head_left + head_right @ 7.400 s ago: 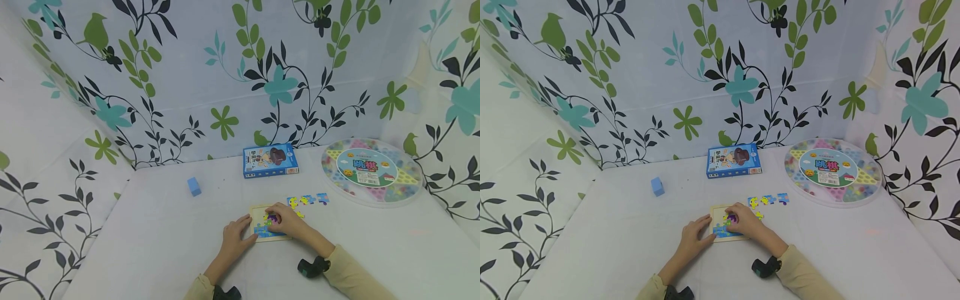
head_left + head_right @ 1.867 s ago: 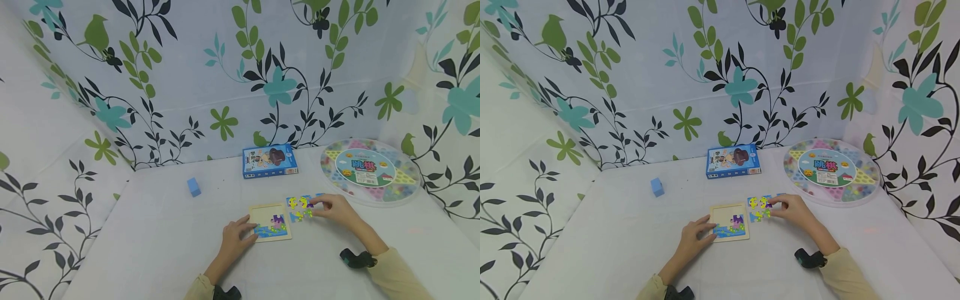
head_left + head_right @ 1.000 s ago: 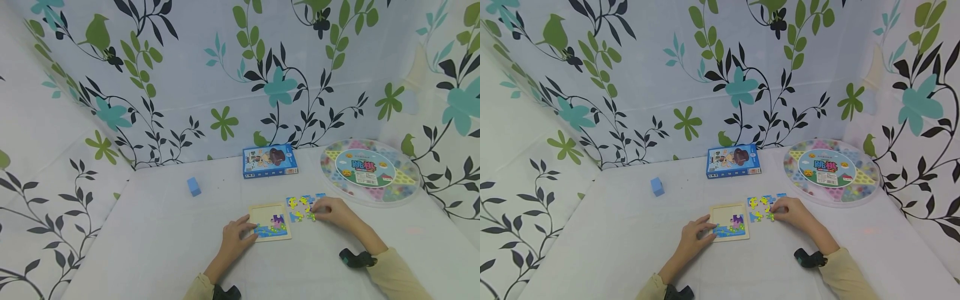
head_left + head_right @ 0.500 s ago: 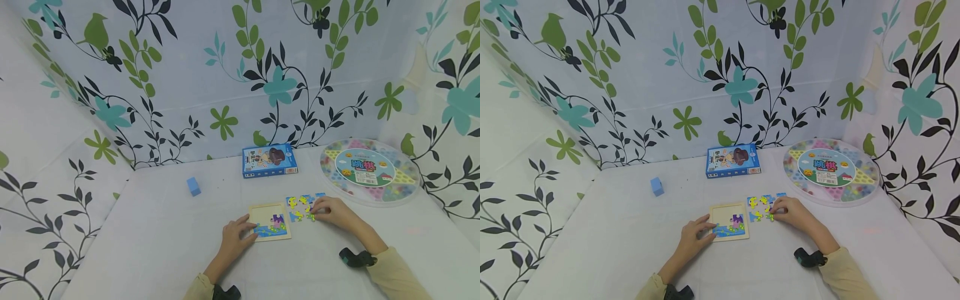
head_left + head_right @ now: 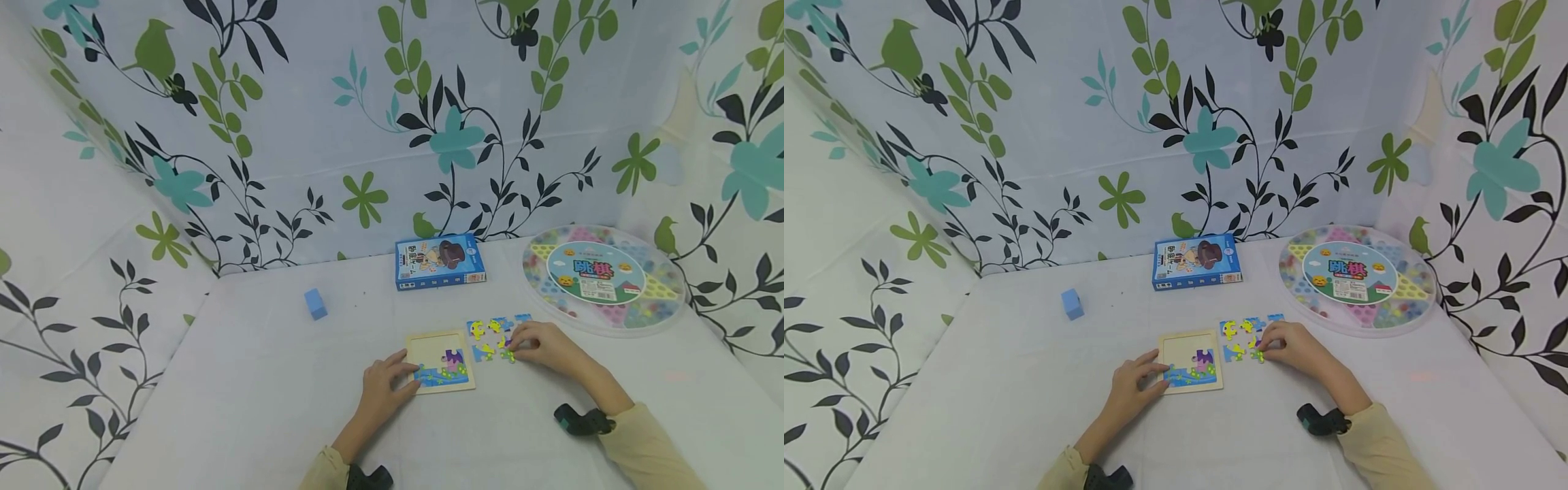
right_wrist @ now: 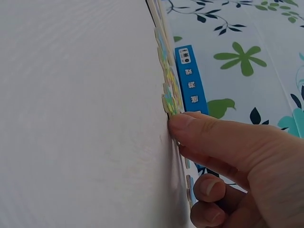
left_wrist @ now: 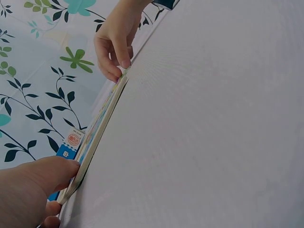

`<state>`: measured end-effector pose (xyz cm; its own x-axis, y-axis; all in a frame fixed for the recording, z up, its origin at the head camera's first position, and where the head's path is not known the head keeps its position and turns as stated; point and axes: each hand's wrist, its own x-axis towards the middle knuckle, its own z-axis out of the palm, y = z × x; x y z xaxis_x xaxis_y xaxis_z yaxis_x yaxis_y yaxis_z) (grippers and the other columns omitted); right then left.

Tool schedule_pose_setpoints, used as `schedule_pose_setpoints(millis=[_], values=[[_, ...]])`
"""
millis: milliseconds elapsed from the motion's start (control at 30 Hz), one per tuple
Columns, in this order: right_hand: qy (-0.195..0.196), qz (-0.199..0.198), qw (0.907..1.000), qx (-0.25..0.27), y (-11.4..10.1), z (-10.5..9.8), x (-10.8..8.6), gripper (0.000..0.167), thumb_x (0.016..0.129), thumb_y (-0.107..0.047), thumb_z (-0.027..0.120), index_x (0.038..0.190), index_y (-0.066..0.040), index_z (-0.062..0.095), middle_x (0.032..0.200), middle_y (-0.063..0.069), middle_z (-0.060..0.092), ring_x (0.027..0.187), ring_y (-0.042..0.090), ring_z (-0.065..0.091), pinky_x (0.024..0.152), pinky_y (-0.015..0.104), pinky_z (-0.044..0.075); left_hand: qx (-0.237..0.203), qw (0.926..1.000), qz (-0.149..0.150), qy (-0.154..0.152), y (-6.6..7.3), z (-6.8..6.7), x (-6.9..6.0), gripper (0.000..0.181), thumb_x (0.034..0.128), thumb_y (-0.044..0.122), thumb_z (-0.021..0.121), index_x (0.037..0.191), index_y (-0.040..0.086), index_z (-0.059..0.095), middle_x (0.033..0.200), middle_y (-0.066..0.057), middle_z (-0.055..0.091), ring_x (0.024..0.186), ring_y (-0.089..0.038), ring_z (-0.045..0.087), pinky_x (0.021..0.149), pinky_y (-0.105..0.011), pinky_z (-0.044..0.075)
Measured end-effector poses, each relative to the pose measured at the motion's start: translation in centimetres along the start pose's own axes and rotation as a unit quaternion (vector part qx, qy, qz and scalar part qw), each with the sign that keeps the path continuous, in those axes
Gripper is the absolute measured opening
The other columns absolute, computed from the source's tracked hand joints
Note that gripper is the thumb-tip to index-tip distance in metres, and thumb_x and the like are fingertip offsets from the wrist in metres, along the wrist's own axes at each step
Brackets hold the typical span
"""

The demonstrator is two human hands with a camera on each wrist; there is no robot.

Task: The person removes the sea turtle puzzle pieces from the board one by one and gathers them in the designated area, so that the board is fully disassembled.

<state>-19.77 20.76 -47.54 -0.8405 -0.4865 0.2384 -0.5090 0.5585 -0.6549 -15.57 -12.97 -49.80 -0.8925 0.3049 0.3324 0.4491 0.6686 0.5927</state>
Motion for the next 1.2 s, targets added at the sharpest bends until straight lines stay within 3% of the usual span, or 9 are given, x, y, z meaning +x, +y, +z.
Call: schedule_pose_setpoints(millis=[267, 533, 667, 900, 1200], values=[[-0.003, 0.008, 1.0, 0.001, 0.0, 0.0, 0.1, 0.01, 0.076, -0.006, 0.07, 0.08, -0.015, 0.07, 0.09, -0.003, 0.06, 0.083, 0.016, 0.052, 0.066, 0.028, 0.042, 0.0, 1.0, -0.009, -0.003, 0.0, 0.0, 0.0, 0.024, 0.077, 0.027, 0.069, 0.098, 0.015, 0.068, 0.122, -0.008, 0.053, 0.091, -0.02, 0.049, 0.079, -0.045, 0.029], [-0.001, 0.03, 0.9995, -0.005, -0.2, 0.1, 0.1, 0.01, 0.076, -0.007, 0.07, 0.077, -0.017, 0.069, 0.089, -0.004, 0.055, 0.074, 0.012, 0.047, 0.062, 0.026, 0.04, 0.0, 0.9999, -0.013, -0.005, 0.1, 0.0, 0.0, 0.024, 0.0777, 0.028, 0.068, 0.098, 0.016, 0.068, 0.122, -0.008, 0.053, 0.092, -0.021, 0.049, 0.079, -0.046, 0.028], [0.006, 0.019, 0.9998, 0.0, -0.2, 0.2, 0.1, 0.01, 0.075, -0.006, 0.07, 0.077, -0.016, 0.069, 0.087, -0.004, 0.055, 0.073, 0.013, 0.047, 0.061, 0.027, 0.039, 0.004, 0.9999, -0.014, -0.007, 0.0, 0.0, 0.1, 0.024, 0.0778, 0.029, 0.068, 0.098, 0.016, 0.068, 0.123, -0.007, 0.053, 0.092, -0.02, 0.049, 0.079, -0.045, 0.029], [0.019, -0.016, 0.9997, 0.009, -0.7, 0.3, 0.3, 0.012, 0.077, -0.011, 0.07, 0.088, -0.012, 0.067, 0.082, -0.006, 0.058, 0.062, 0.007, 0.043, 0.054, 0.023, 0.037, 0.008, 0.9999, -0.013, -0.007, 0.1, 0.0, 0.1, 0.024, 0.0776, 0.029, 0.068, 0.098, 0.016, 0.068, 0.122, -0.007, 0.053, 0.092, -0.02, 0.049, 0.077, -0.044, 0.029], [0.024, 0.004, 0.9994, 0.024, -2.3, 0.8, 1.3, 0.018, 0.079, -0.012, 0.068, 0.096, -0.005, 0.065, 0.066, -0.004, 0.047, 0.053, 0.007, 0.038, 0.048, 0.022, 0.034, 0.006, 0.9999, -0.011, -0.004, 0.1, 0.0, 0.0, 0.023, 0.0774, 0.028, 0.068, 0.097, 0.016, 0.069, 0.122, -0.008, 0.054, 0.091, -0.02, 0.049, 0.077, -0.044, 0.029]])
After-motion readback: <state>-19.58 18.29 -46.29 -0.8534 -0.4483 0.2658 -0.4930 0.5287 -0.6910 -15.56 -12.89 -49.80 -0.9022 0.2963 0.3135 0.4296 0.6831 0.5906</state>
